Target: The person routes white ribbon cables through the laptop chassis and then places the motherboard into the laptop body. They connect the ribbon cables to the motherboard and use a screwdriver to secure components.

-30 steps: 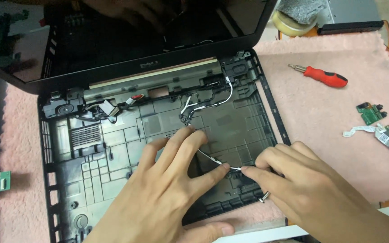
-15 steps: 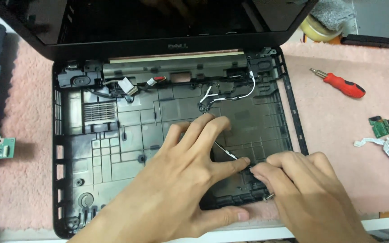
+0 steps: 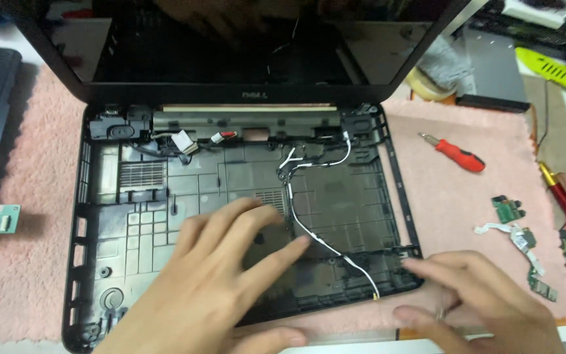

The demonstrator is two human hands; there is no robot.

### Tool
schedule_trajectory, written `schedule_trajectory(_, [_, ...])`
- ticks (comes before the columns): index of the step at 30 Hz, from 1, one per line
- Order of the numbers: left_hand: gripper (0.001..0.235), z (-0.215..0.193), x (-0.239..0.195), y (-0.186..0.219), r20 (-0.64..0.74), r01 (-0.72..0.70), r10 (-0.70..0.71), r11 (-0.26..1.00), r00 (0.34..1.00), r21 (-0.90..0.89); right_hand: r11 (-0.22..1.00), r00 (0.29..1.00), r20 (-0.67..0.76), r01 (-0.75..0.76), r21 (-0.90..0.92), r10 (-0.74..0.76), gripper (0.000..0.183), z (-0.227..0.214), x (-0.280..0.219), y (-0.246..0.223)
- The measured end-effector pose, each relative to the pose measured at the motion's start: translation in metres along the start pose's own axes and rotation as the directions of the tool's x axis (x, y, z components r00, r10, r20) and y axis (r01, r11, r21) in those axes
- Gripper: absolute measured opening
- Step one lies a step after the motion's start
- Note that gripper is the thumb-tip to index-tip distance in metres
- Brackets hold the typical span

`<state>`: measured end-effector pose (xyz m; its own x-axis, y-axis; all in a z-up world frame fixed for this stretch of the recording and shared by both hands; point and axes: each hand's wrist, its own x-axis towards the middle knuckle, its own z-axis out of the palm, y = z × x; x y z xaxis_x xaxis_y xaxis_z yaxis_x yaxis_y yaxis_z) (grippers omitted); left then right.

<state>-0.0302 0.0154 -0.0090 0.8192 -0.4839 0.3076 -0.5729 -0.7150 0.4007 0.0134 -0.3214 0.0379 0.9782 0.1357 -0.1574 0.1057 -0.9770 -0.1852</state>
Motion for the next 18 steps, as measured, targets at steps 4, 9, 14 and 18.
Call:
schedule_trajectory(4, [0.07,0.0,-0.024,-0.001,-0.072,0.103,-0.101,0.994,0.992,0.025,0.97,0.964,-0.196,0.206,0.128,-0.179,0.038,-0.002,0.011,0.045])
schedule_trajectory(9, [0.032,0.012,-0.04,0.0,-0.182,0.119,-0.115,0.993,0.977,0.011,0.951,0.913,-0.357,0.266,0.158,-0.196,0.024,0.012,0.032,0.065])
schedule_trajectory(14, [0.026,0.016,-0.045,0.006,-0.225,0.156,-0.149,0.988,0.963,0.013,0.934,0.831,-0.478,0.352,0.056,-0.284,0.026,0.034,0.044,0.077])
schedule_trajectory(18, [0.031,0.0,-0.053,0.006,-0.27,0.193,-0.179,0.981,0.946,0.026,0.924,0.83,-0.475,0.372,0.082,-0.292,0.031,0.022,0.031,0.059])
